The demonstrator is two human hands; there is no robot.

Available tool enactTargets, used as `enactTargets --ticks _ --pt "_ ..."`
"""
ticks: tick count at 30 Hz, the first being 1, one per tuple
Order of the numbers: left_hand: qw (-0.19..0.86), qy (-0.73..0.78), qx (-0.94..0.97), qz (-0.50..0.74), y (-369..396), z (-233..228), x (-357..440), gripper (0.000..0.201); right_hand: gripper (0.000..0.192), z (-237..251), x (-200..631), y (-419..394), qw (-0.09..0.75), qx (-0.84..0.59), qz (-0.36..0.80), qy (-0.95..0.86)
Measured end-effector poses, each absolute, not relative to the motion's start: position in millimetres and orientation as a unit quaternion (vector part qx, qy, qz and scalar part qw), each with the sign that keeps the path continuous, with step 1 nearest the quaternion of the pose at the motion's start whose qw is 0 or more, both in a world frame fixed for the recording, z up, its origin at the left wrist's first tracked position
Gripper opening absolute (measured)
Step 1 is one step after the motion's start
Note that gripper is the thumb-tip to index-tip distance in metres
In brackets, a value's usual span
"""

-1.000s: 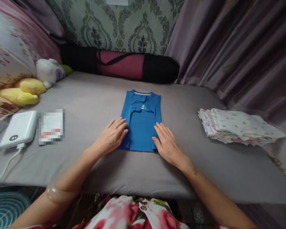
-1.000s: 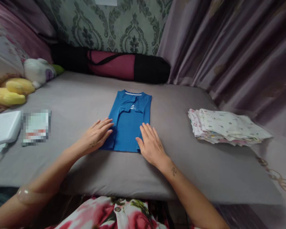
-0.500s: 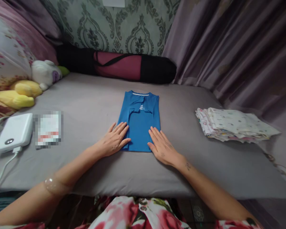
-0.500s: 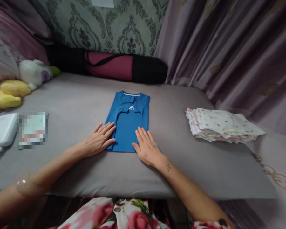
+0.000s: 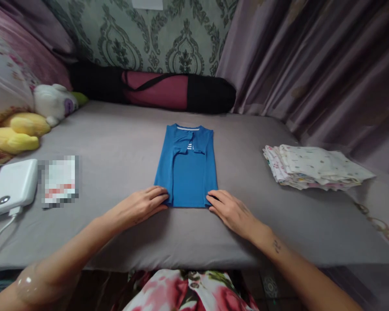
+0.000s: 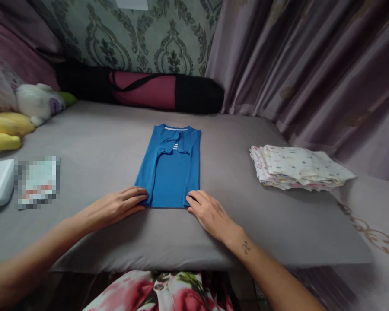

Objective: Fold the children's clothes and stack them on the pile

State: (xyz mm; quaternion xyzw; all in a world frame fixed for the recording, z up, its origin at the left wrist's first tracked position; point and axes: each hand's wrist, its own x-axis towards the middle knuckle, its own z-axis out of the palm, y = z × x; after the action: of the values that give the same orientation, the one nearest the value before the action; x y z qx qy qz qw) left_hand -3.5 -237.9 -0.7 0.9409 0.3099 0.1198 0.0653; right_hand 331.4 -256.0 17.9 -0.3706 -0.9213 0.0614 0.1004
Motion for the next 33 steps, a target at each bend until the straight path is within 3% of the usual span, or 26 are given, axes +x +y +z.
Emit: enactTargets --ticks 4,8,16,23,28,33 --pt "0.039 0.288 0.953 0.083 -242.4 5.2 -2.2 0.032 0.032 20.6 329.4 -256.4 0.084 -0.344 0.023 -0.935" --pt "0.061 0.305 0.949 0.056 -242.2 13.8 -3.5 0.045 0.046 21.5 328.2 -254.7 0.085 -0.346 0.030 -0.934" --pt "0.143 0.308 0.931 0.134 -220.1 -0.2 -23.6 0.051 0.066 10.7 338.0 -231.0 0.184 -0.365 0.149 -0.900" --pt "0.241 0.427 0.848 0.203 -212.6 8.2 -16.5 0.031 0.046 7.0 343.9 -220.6 0.212 -0.396 0.227 -0.864" --pt "0.322 0.573 0.716 0.236 -206.0 13.3 -3.7 0.043 0.032 11.7 335.0 -208.5 0.259 -0.505 0.302 -0.766" --pt "0.372 0.615 0.652 0.243 -194.6 9.5 5.4 0.046 0.032 6.0 326.3 -194.0 0.285 -0.576 0.269 -0.718"
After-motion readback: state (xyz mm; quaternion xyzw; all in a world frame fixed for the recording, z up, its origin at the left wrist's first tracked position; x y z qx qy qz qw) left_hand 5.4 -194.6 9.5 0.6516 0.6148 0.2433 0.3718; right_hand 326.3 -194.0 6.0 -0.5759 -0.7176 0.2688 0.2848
